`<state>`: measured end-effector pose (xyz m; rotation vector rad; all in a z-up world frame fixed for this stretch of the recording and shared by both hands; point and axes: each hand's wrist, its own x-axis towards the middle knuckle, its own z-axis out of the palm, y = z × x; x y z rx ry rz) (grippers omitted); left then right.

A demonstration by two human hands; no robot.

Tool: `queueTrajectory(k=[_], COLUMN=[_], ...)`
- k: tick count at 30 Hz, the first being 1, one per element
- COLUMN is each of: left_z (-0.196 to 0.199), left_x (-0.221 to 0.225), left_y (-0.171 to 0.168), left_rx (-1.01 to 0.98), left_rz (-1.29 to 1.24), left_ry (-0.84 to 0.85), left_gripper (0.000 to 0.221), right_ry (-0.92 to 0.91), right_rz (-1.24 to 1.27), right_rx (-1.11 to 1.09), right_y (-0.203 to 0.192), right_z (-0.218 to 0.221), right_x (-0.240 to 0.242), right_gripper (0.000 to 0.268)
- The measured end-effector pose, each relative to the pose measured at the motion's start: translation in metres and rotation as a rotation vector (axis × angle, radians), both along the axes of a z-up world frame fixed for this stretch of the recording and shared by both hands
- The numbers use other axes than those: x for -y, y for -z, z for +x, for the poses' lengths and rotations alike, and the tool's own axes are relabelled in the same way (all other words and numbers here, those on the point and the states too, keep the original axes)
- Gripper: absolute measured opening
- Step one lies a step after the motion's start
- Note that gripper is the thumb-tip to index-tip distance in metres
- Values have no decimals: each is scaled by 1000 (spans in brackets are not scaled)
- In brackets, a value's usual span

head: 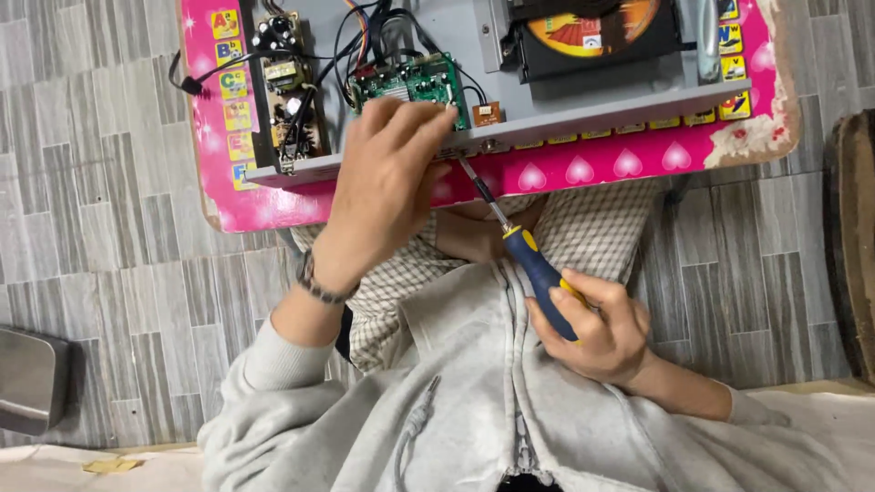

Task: Repairing an electronic device by using a screwdriver to manipulate screws on the back panel

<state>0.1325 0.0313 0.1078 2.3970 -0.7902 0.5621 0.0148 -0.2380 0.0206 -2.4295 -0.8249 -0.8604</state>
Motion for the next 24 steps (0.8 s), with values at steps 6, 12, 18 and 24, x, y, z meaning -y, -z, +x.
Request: queueTrajectory(k=[6,12,18,24], left_z=[28,26,29,36], left_x=[-7,-5,-7,-12], left_y=[10,12,9,8], left_rx=[-153,-130,-198,-270], left_rz=[67,53,56,23], left_ry=[71,81,69,176], left_gripper=[26,26,30,30], right_ry=[3,17,60,62], right_rz=[37,57,293,330], right_rx=[-63,-124,-398,-472], right_y=[-9,-15,-19,-25], right_z=[3,2,-4,-3], right_x=[-4,-8,-11,-11], right_gripper=[48,52,62,58])
